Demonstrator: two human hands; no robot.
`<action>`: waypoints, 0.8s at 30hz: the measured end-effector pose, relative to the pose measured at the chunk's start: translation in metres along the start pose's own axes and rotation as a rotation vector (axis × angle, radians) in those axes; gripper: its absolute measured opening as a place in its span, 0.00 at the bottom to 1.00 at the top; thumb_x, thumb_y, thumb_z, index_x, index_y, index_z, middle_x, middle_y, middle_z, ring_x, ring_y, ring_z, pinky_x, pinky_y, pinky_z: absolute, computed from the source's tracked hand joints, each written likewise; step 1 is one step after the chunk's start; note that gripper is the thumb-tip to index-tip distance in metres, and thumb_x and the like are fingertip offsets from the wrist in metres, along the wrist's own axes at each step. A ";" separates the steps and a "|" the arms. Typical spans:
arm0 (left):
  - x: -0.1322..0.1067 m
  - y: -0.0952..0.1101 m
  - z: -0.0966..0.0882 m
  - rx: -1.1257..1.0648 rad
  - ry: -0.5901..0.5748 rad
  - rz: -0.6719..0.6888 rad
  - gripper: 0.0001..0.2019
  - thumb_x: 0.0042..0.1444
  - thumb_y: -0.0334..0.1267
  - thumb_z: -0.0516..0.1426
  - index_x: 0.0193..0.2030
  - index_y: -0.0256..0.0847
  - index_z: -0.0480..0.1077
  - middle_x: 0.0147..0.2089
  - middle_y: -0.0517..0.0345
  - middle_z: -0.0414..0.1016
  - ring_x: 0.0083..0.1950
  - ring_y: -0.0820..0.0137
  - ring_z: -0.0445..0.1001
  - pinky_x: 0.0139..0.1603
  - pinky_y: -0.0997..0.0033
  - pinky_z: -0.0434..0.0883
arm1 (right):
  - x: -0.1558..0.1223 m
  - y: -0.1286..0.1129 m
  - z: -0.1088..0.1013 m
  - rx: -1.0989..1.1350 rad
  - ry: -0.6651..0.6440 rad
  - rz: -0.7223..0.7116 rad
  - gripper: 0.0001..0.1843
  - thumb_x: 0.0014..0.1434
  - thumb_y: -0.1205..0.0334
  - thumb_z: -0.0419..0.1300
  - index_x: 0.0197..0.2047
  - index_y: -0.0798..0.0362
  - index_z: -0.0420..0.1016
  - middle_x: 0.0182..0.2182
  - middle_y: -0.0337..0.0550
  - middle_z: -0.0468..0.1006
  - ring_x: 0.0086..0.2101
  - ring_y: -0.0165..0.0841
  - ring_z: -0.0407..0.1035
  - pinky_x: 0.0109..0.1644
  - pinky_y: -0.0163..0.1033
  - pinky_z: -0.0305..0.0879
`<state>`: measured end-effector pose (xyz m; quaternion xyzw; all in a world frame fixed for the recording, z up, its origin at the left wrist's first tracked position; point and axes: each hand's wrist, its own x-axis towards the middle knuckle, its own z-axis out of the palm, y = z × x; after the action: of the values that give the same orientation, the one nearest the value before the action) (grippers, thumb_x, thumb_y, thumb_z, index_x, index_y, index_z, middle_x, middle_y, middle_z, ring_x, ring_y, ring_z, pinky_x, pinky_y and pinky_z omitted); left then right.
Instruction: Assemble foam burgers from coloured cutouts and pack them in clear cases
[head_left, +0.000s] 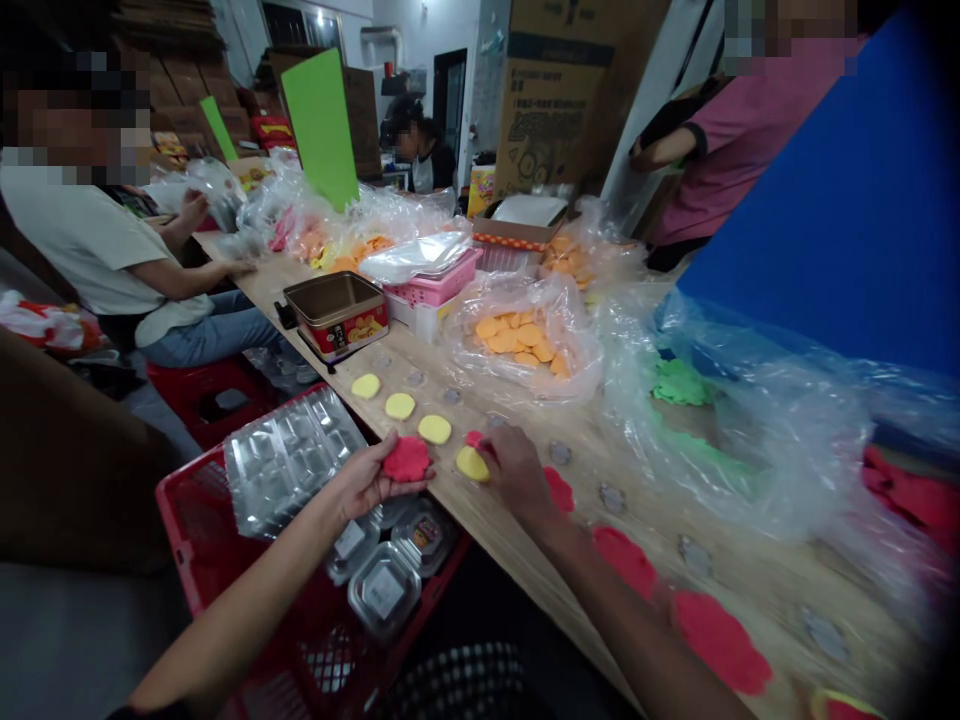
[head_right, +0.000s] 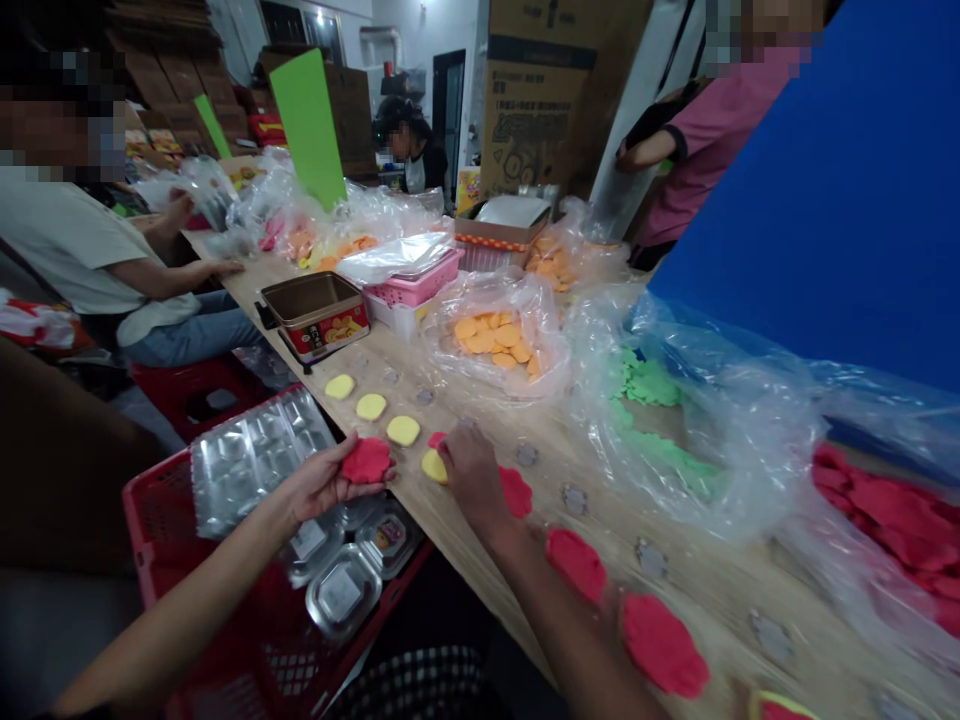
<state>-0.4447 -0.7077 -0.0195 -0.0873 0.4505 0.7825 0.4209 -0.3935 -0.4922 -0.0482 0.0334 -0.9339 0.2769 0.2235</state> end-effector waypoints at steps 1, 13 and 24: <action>-0.001 0.000 -0.001 -0.002 -0.002 0.003 0.22 0.55 0.47 0.50 0.44 0.26 0.66 0.44 0.35 0.72 0.42 0.58 0.73 0.40 0.64 0.72 | -0.005 -0.003 0.003 -0.059 -0.051 -0.059 0.08 0.56 0.66 0.50 0.29 0.53 0.68 0.30 0.45 0.70 0.35 0.36 0.62 0.40 0.41 0.58; 0.006 0.001 -0.001 -0.026 -0.050 0.049 0.20 0.56 0.44 0.50 0.45 0.25 0.65 0.44 0.34 0.71 0.45 0.58 0.72 0.45 0.62 0.70 | -0.032 -0.001 -0.004 -0.297 -0.200 -0.150 0.16 0.58 0.62 0.50 0.49 0.54 0.67 0.53 0.52 0.65 0.54 0.41 0.54 0.55 0.53 0.46; 0.026 0.019 0.022 0.236 -0.111 0.241 0.13 0.50 0.37 0.57 0.42 0.34 0.64 0.40 0.47 0.72 0.37 0.67 0.74 0.40 0.62 0.71 | 0.026 -0.021 0.006 0.185 -0.029 0.185 0.15 0.54 0.57 0.53 0.43 0.52 0.69 0.39 0.46 0.75 0.41 0.37 0.67 0.44 0.44 0.58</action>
<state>-0.4697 -0.6799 -0.0085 0.0608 0.5225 0.7725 0.3557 -0.4148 -0.5118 -0.0308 -0.0282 -0.9066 0.3808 0.1797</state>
